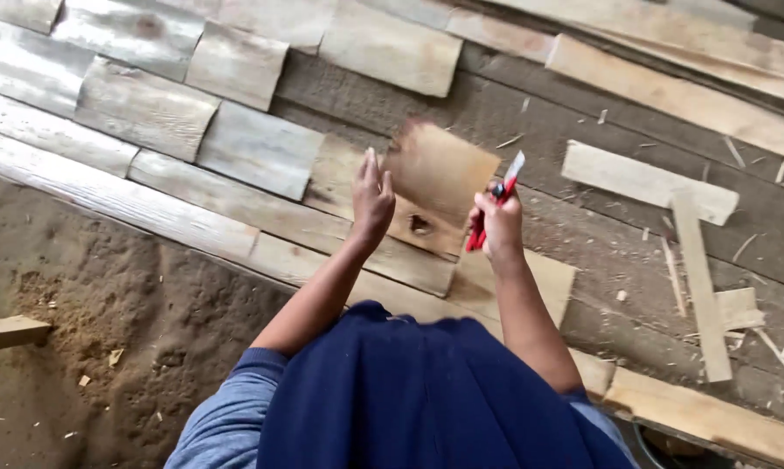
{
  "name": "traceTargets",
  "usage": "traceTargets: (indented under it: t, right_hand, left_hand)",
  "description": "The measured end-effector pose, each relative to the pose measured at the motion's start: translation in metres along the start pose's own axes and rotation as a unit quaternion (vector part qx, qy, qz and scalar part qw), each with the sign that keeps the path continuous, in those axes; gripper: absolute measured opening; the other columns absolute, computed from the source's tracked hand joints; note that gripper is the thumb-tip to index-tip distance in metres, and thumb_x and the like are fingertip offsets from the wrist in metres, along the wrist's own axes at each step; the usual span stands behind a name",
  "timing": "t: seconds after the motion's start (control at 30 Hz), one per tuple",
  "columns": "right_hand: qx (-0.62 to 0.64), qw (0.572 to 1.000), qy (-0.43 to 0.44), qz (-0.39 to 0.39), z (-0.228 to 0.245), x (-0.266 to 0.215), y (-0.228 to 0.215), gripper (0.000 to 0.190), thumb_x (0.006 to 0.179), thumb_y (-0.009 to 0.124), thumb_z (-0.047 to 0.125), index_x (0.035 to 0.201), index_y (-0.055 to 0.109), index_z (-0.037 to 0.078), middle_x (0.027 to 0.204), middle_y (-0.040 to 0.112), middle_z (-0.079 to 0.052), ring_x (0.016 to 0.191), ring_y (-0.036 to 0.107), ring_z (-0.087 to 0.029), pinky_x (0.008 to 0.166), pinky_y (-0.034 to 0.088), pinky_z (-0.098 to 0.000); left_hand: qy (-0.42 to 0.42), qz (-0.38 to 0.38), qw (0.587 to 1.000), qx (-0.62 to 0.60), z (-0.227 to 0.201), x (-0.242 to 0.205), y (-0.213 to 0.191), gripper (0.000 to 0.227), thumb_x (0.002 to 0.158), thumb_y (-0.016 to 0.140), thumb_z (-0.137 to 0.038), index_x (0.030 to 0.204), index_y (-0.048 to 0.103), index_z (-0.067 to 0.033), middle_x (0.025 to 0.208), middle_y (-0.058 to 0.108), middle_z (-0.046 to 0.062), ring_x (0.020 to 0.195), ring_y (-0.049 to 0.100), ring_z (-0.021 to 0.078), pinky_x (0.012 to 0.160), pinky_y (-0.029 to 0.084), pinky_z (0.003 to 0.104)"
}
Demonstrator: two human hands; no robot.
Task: The person uses a red utility knife to trim and fit small wooden planks into a patterned wooden surface. They repeatedly measure, cut, and place the planks into gaps, adjusting their positions to align with the surrounding pieces.
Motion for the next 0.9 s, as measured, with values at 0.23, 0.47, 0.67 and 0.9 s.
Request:
traceTargets:
  t: [0.23,0.47,0.67,0.9]
  right_hand:
    - [-0.043,0.999,-0.013,0.025,-0.026,0.053,0.133,0.028,0.088,0.066,0.001,0.112,0.052,0.003,0.081,0.056,-0.005,0.05,0.064,-0.018,0.041,0.055,-0.0312]
    - [-0.049,0.998,0.02,0.028,-0.042,0.096,0.23,0.026,0.086,0.066,0.001,0.11,0.054,0.004,0.078,0.056,-0.002,0.049,0.066,-0.02,0.041,0.057,-0.034]
    - [-0.075,0.996,0.041,0.033,-0.064,0.123,0.264,0.028,0.086,0.066,0.003,0.112,0.054,0.003,0.081,0.058,-0.003,0.051,0.067,-0.02,0.042,0.056,-0.0309]
    - [-0.086,0.992,0.082,0.032,-0.05,0.113,0.283,0.032,0.087,0.067,0.003,0.116,0.054,0.0,0.083,0.059,-0.004,0.055,0.07,-0.022,0.044,0.058,-0.0311]
  left_hand:
    - [-0.092,0.082,0.971,0.205,0.054,0.025,-0.058,0.071,0.098,0.062,-0.028,0.16,0.032,-0.0087,0.167,0.021,0.025,0.148,0.025,0.0547,0.11,0.022,0.079]
    - [-0.088,0.163,0.957,0.224,0.08,0.074,-0.075,0.076,0.102,0.054,-0.034,0.165,0.017,-0.0123,0.172,0.0,0.02,0.153,0.0,0.0535,0.115,0.009,0.077]
    - [-0.071,0.212,0.944,0.242,0.109,0.101,-0.059,0.073,0.106,0.04,-0.047,0.166,0.014,-0.0154,0.172,-0.004,0.017,0.154,-0.007,0.053,0.117,0.005,0.074]
    - [-0.087,0.241,0.931,0.261,0.147,0.13,-0.037,0.07,0.108,0.028,-0.054,0.167,0.006,-0.0237,0.173,-0.012,0.013,0.153,-0.019,0.0475,0.118,-0.006,0.07]
Point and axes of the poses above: each hand's wrist, its own x-axis towards the middle knuckle, its own y-axis out of the palm, z = x × y, the point moved 5 cm from there along x, towards the middle knuckle
